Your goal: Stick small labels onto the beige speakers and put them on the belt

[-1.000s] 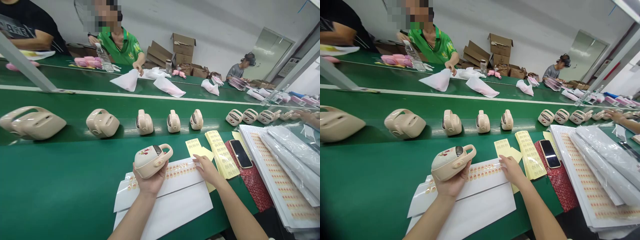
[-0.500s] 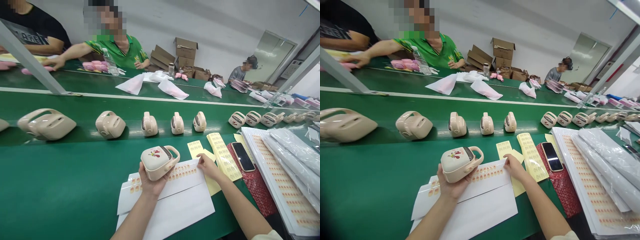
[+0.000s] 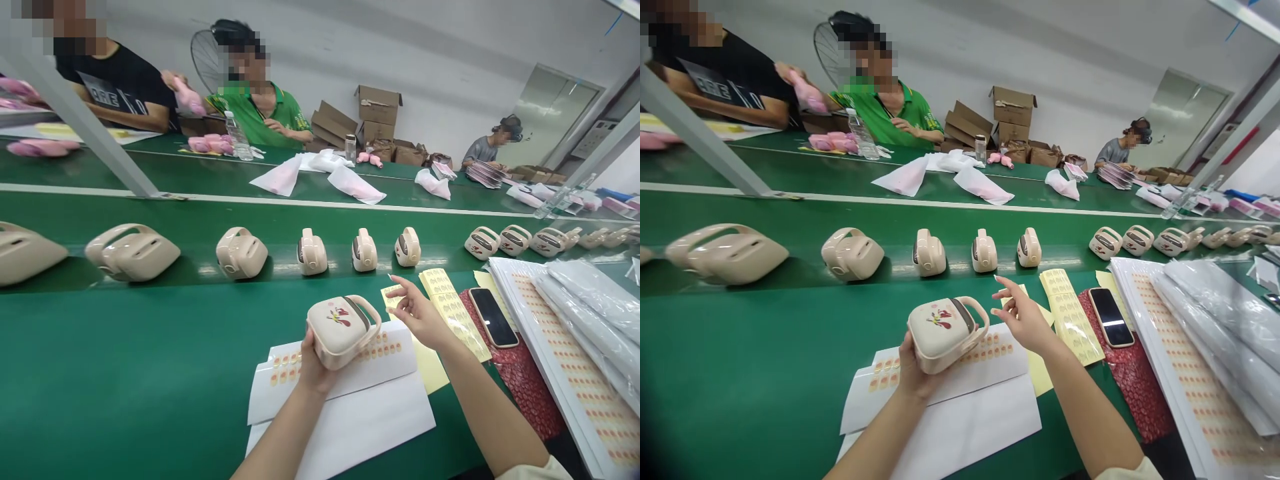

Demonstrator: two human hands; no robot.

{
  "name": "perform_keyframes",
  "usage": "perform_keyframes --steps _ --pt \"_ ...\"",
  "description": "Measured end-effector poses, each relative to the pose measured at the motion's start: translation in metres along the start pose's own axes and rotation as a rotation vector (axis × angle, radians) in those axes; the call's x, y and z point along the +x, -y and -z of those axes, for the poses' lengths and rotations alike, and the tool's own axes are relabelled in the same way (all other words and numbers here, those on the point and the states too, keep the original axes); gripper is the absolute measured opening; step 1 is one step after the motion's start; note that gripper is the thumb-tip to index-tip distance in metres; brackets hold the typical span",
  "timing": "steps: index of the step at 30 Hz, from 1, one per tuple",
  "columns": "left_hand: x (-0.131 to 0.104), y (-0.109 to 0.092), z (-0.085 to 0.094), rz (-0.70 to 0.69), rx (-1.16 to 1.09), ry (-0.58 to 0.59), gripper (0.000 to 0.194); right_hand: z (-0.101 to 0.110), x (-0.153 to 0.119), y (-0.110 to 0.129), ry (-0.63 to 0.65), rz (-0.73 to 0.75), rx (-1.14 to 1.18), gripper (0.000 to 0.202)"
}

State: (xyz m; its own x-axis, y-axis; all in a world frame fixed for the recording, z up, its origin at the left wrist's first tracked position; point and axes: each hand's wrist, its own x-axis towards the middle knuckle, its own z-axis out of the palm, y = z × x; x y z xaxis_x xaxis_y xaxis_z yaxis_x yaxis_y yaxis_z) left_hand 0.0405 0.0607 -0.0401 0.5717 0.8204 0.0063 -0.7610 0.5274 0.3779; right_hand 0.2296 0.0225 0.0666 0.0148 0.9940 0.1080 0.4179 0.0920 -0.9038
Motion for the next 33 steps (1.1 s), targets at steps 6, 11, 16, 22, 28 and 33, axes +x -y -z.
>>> perform_keyframes --steps 6,11,16,22,28,33 --pt "-0.001 -0.006 -0.004 0.056 -0.198 0.159 0.06 -0.009 0.001 0.006 -0.032 -0.014 0.006 0.03" --pt "-0.001 -0.005 -0.002 0.028 -0.142 0.096 0.059 -0.011 0.002 0.01 -0.07 -0.045 0.076 0.026" --pt "-0.001 -0.009 -0.007 -0.135 0.32 0.023 0.066 -0.008 0.008 0.02 -0.071 -0.114 0.271 0.035" --pt "-0.006 -0.014 -0.011 -0.241 0.98 0.044 0.086 -0.017 0.018 0.032 0.149 -0.216 0.333 0.038" --pt "-0.01 -0.011 -0.014 -0.179 1.212 0.171 0.087 -0.028 0.017 0.029 0.182 -0.284 0.121 0.042" --pt "-0.01 -0.01 -0.016 -0.16 1.202 0.147 0.084 -0.034 0.008 0.028 0.069 -0.284 0.102 0.045"
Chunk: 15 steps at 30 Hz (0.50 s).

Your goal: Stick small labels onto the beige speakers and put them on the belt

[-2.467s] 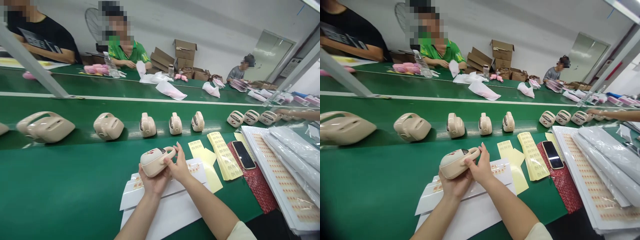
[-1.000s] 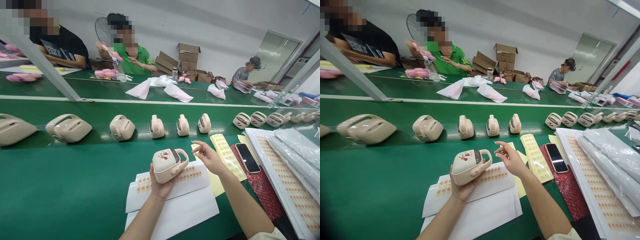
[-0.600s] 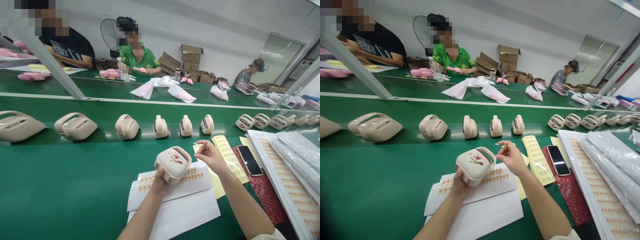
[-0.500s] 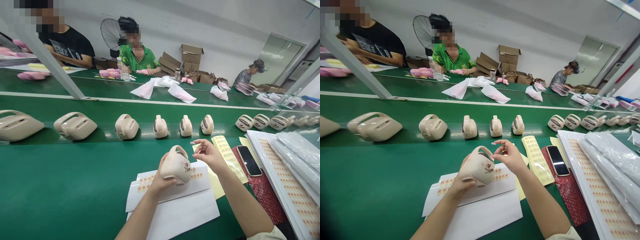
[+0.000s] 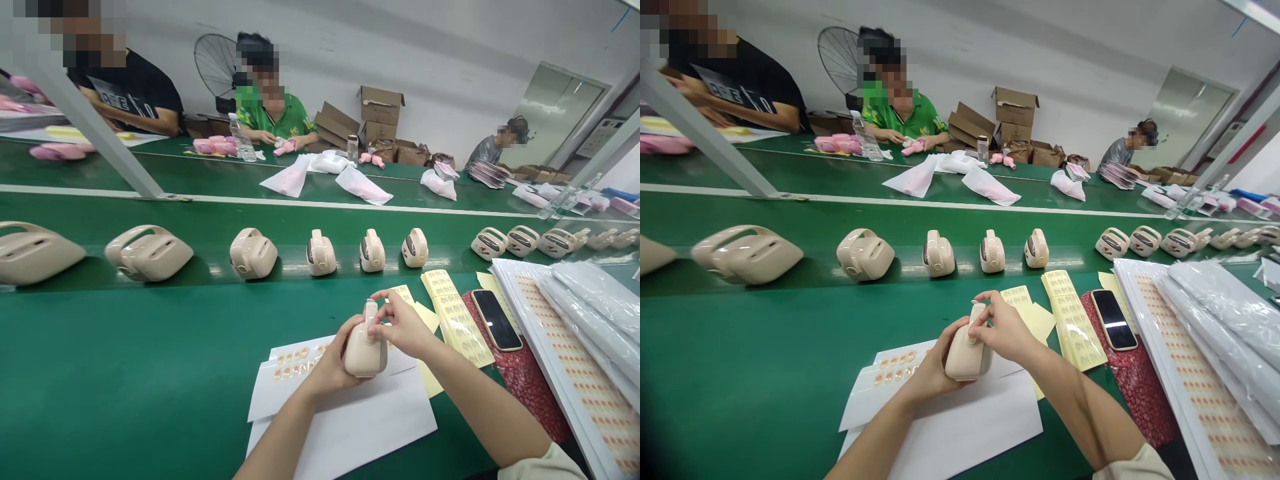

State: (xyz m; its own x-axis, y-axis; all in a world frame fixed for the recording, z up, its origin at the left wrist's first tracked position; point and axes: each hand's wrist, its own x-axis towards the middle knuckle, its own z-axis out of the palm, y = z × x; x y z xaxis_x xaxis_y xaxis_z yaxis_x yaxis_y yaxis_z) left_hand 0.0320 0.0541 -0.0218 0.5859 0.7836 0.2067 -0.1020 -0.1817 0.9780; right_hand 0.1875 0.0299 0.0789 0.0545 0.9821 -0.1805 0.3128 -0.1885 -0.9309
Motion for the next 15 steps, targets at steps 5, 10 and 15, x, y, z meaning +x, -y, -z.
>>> perform_keyframes --steps 5,10,15 --pt "0.0 0.002 -0.002 -0.019 0.017 0.0 0.084 -0.005 -0.004 -0.009 -0.079 0.024 0.076 0.042" --pt "0.0 0.002 -0.003 -0.002 0.009 -0.009 0.082 -0.006 -0.005 -0.014 -0.094 0.036 0.034 0.042" --pt "0.0 0.0 -0.004 0.016 -0.037 -0.022 0.081 -0.006 -0.004 -0.016 -0.094 0.071 -0.031 0.042"
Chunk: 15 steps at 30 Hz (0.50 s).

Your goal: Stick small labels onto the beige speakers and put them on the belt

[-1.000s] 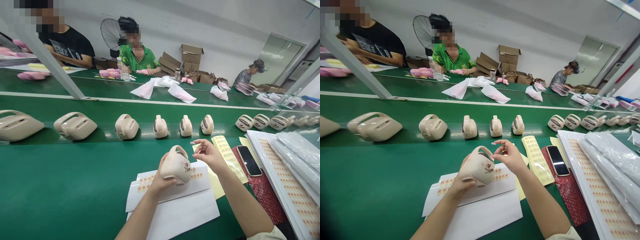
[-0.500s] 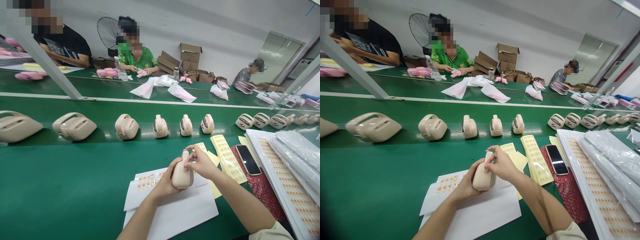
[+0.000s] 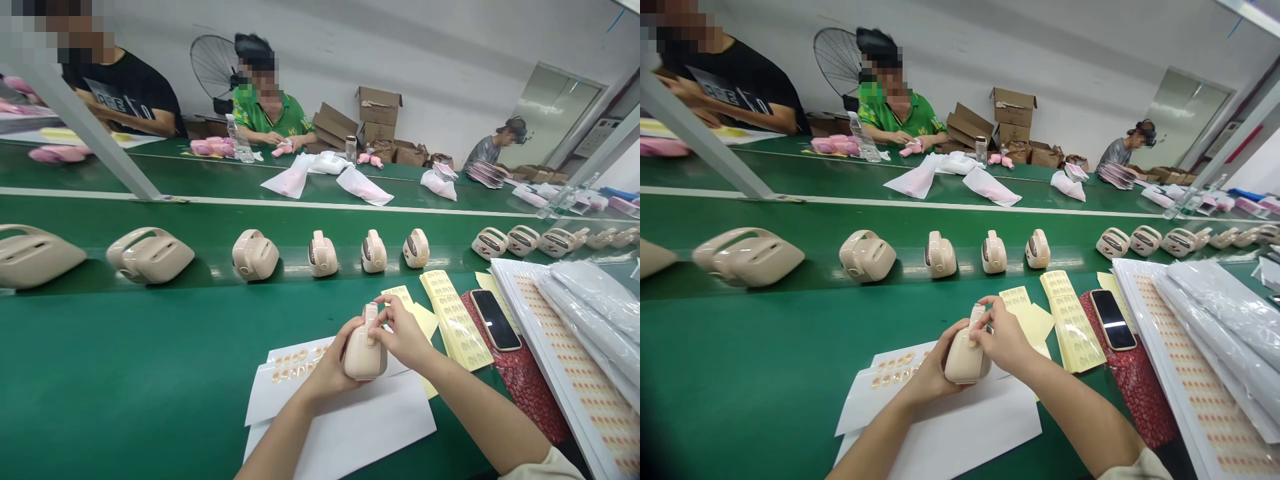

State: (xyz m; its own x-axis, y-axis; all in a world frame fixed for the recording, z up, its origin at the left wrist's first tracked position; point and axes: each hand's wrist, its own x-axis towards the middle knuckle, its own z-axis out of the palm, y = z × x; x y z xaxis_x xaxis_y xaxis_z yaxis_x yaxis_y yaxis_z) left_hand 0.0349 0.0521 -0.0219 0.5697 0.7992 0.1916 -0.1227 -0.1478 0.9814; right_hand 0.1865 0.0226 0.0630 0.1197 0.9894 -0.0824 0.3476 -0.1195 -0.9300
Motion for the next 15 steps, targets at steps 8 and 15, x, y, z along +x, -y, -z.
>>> perform_keyframes --steps 8,15 --pt "0.0 0.0 -0.002 -0.041 0.05 0.035 0.082 -0.001 -0.009 -0.017 -0.051 0.283 -0.192 0.054" --pt "-0.001 0.002 -0.001 -0.097 0.034 0.035 0.081 0.009 0.016 -0.036 -0.075 0.162 -0.184 0.086"
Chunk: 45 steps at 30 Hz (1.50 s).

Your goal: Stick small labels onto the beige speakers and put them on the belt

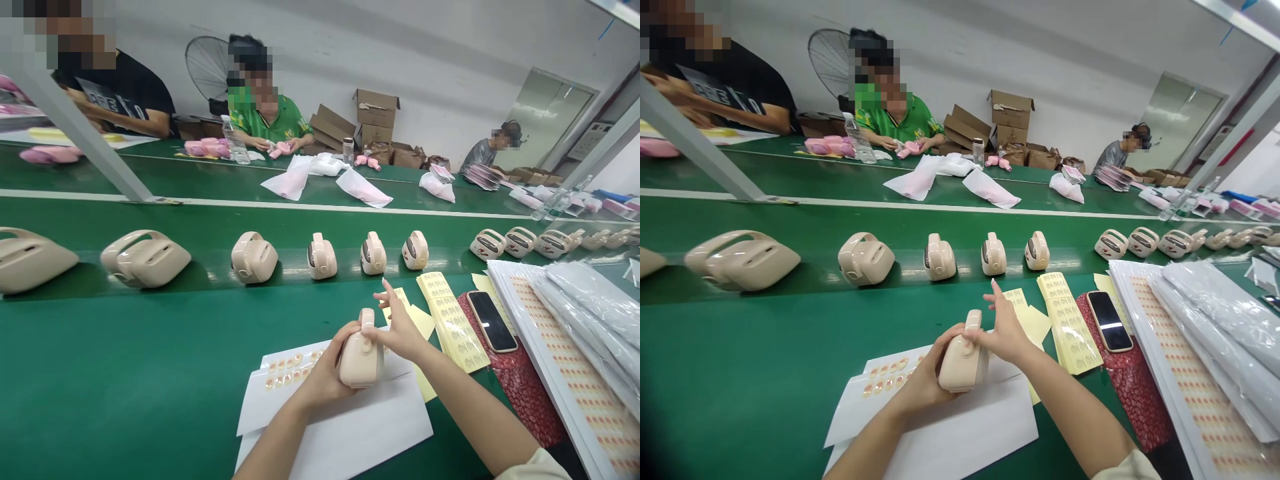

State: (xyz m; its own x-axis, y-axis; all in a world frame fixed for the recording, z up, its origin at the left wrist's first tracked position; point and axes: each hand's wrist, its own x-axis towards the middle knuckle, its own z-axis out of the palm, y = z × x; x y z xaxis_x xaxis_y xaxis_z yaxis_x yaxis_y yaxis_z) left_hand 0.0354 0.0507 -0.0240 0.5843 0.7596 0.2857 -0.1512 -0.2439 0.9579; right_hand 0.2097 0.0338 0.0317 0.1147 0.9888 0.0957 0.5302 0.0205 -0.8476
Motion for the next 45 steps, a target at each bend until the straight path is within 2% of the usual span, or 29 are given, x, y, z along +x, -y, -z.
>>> perform_keyframes --steps 2,6,7,9,11,13,15,17,18,21,24,27,31,34,36,37,41,43,44,45 --pt "-0.004 0.001 0.002 -0.008 -0.061 0.018 0.081 0.001 0.008 -0.011 0.064 -0.089 0.076 0.071" --pt "-0.015 0.018 0.005 0.032 -0.346 0.106 0.094 0.003 0.007 -0.027 0.392 -0.121 0.327 0.058" --pt "-0.017 0.024 0.005 0.052 -0.395 0.094 0.099 0.006 0.004 -0.027 0.389 -0.121 0.375 0.053" --pt "-0.017 0.035 0.001 0.128 -0.439 -0.002 0.094 0.019 -0.002 -0.023 0.214 -0.128 0.4 0.045" --pt "-0.015 0.039 -0.004 0.266 -0.46 -0.051 0.077 0.042 -0.003 -0.017 -0.061 -0.131 0.316 0.045" --pt "-0.011 0.036 -0.008 0.407 -0.452 -0.024 0.06 0.073 0.005 -0.014 -0.364 -0.127 0.151 0.05" --pt "-0.007 0.03 -0.011 0.484 -0.424 0.01 0.05 0.106 0.023 -0.018 -0.686 -0.143 -0.062 0.051" --pt "-0.005 0.026 -0.011 0.516 -0.408 0.029 0.043 0.133 0.046 -0.032 -0.812 -0.203 -0.225 0.054" --pt "-0.005 0.026 -0.011 0.519 -0.407 0.037 0.042 0.143 0.059 -0.041 -0.837 -0.276 -0.288 0.055" --pt "-0.004 0.028 -0.01 0.516 -0.411 0.053 0.041 0.159 0.091 -0.07 -0.845 -0.36 -0.319 0.057" --pt "-0.006 0.031 -0.007 0.511 -0.42 0.06 0.039 0.16 0.11 -0.092 -0.793 -0.396 -0.322 0.061" --pt "-0.01 0.034 -0.006 0.512 -0.427 0.068 0.038 0.152 0.118 -0.098 -0.75 -0.436 -0.355 0.065" --pt "-0.011 0.038 -0.007 0.494 -0.443 0.079 0.039 0.131 0.126 -0.086 -0.755 -0.386 -0.459 0.076" --pt "-0.008 0.035 -0.007 0.491 -0.434 0.092 0.039 0.109 0.134 -0.073 -0.59 -0.346 -0.559 0.077" --pt "-0.005 0.029 -0.007 0.499 -0.424 0.09 0.036 0.1 0.136 -0.064 -0.482 -0.382 -0.578 0.072" --pt "-0.003 0.025 -0.008 0.504 -0.425 0.084 0.035 0.1 0.135 -0.059 -0.468 -0.405 -0.572 0.07" --pt "0.003 0.02 -0.013 0.511 -0.494 -0.005 0.038 0.112 0.107 -0.037 -0.587 -0.4 -0.513 0.072" --pt "0.005 0.022 -0.017 0.476 -0.593 -0.078 0.044 0.111 0.081 -0.024 -0.655 -0.315 -0.291 0.077" --pt "0.006 0.024 -0.018 0.449 -0.656 -0.098 0.05 0.104 0.066 -0.018 -0.628 -0.272 -0.133 0.079" --pt "0.005 0.027 -0.02 0.423 -0.722 -0.109 0.056 0.092 0.051 -0.013 -0.535 -0.248 0.031 0.08"
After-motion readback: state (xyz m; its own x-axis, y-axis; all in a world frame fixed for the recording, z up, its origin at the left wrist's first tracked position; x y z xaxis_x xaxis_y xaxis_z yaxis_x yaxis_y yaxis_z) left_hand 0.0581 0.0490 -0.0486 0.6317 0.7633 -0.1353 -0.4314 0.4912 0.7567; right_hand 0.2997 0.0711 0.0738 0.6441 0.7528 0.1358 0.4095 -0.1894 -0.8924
